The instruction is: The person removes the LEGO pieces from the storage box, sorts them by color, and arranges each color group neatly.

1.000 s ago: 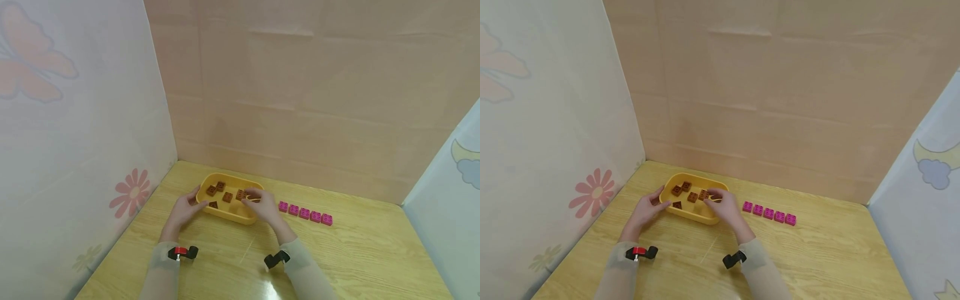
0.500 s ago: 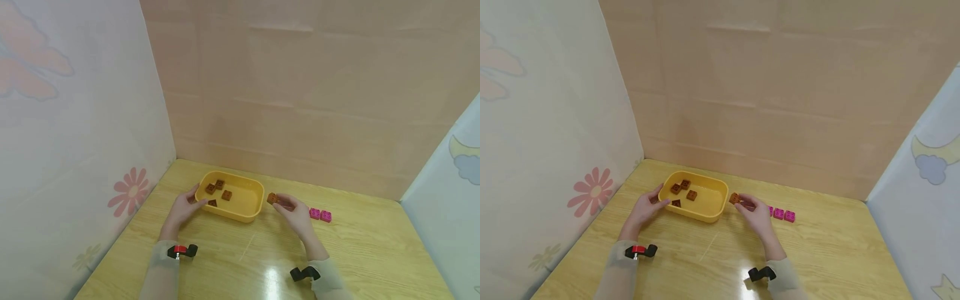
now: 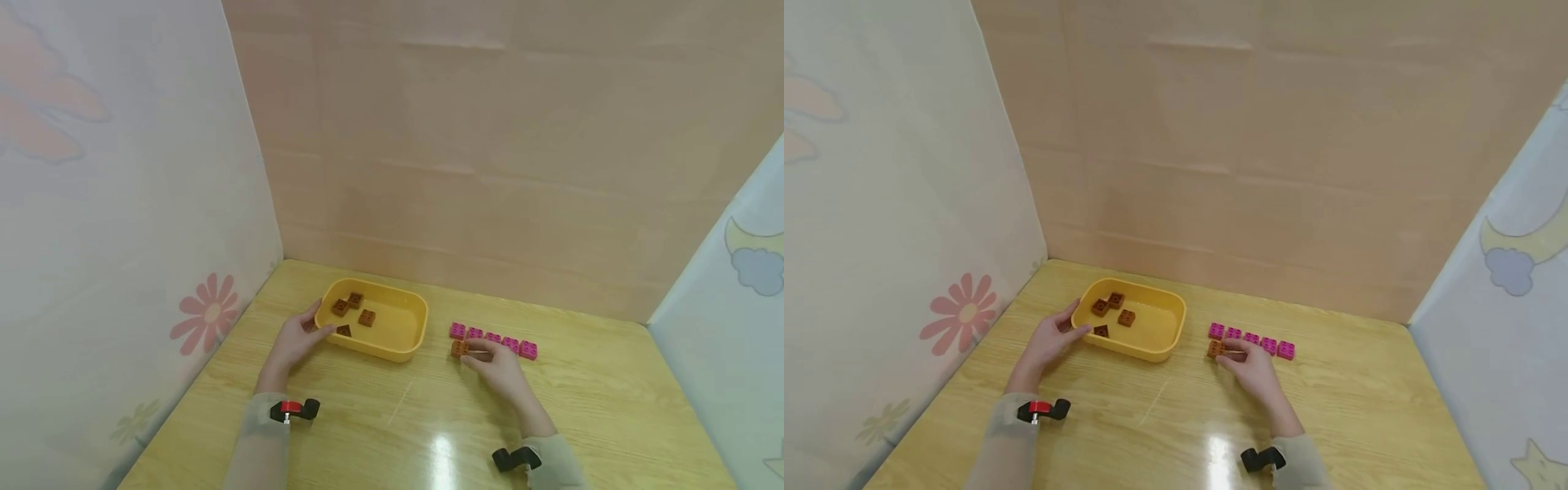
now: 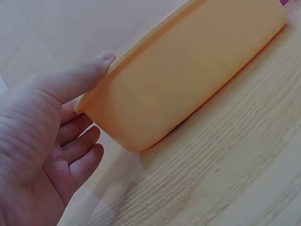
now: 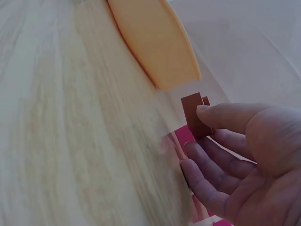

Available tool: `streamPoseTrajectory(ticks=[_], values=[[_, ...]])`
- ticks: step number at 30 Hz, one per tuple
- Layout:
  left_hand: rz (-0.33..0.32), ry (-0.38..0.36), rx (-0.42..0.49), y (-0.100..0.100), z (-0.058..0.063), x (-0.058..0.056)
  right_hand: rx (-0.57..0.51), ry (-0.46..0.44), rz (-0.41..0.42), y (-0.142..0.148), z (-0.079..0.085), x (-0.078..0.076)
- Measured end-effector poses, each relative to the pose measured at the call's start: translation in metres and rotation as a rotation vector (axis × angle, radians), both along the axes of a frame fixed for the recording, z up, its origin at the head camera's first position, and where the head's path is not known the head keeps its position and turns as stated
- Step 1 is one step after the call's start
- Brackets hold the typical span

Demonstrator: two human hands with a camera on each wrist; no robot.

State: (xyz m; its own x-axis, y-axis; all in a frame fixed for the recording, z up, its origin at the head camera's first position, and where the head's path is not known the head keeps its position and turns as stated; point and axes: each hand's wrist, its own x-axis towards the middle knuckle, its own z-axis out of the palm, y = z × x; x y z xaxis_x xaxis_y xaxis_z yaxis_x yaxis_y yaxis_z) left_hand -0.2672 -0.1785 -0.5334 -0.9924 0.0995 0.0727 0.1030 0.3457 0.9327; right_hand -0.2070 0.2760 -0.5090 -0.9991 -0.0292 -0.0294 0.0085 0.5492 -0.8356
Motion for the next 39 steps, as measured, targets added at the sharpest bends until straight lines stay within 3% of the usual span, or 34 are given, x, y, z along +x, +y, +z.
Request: streamPoseTrajectory(ticks=[23, 39], values=[[-0.009, 0.009, -0.015, 0.000, -0.001, -0.001, 0.093, 0.041, -0.026, -0.011, -0.008, -0.005], [-0.038, 0.017, 0.048, -0.001, -0.002, -0.003, 0.115, 0.062, -0.012, -0.011, -0.011, -0.005]])
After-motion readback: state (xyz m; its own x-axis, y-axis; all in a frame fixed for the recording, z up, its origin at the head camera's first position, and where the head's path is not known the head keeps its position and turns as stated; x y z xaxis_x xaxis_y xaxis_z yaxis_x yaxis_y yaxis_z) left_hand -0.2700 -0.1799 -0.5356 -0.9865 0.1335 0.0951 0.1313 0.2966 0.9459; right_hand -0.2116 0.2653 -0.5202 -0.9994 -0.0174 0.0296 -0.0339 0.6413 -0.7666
